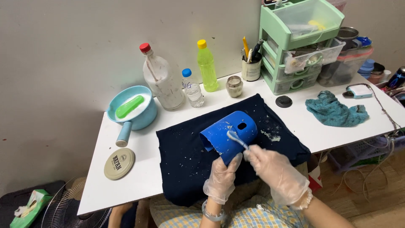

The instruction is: Scrubbing a blue plastic component with a toothbrush and cleaning solution on a workbench.

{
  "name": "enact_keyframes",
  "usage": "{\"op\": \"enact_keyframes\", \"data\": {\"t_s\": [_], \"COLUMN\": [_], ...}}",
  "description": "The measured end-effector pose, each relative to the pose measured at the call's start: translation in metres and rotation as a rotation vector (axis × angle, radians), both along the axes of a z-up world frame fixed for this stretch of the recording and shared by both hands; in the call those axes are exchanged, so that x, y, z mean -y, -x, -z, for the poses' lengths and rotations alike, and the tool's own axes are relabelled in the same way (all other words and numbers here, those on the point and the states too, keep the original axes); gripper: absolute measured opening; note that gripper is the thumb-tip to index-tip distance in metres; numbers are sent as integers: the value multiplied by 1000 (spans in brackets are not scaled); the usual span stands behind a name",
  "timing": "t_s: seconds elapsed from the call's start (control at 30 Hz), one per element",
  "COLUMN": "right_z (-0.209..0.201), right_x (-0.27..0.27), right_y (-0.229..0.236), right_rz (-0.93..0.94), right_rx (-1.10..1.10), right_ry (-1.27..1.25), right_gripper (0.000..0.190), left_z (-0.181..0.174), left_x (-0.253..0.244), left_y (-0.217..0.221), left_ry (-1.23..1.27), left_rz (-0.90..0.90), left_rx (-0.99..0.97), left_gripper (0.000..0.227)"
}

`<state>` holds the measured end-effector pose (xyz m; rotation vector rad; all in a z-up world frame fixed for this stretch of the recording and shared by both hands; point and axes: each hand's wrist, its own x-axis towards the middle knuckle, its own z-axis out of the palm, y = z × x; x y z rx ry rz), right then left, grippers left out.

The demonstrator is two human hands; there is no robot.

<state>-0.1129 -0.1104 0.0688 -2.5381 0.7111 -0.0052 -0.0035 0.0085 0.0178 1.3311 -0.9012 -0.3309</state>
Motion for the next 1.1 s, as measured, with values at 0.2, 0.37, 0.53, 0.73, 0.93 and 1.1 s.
{"op": "enact_keyframes", "data": {"t_s": [0.2, 0.37, 0.53, 0.73, 0.93, 1.1], "right_z": [45, 5, 9, 34, 3, 12], "right_x": [10, -9, -1, -1, -10, -10], "right_y": [0, 1, -3, -13, -4, 0], "right_rz": [115, 41, 126, 24, 40, 17], "right_rx": [2, -48, -35, 46, -79, 49], "right_ry": [63, -58, -59, 42, -101, -61], "right_gripper": [36, 35, 34, 39, 33, 25], "left_z": [2, 14, 23, 56, 35, 0], "left_x": [-1, 1, 2, 4, 2, 6], "left_y": [0, -4, -5, -17, -10, 4], "left_ry": [-77, 12, -37, -92, 41, 109], "left_rz": [-26, -6, -49, -40, 2, -13], "left_rx": [-49, 3, -106, 85, -125, -118], "left_gripper": [19, 13, 17, 39, 28, 30]}}
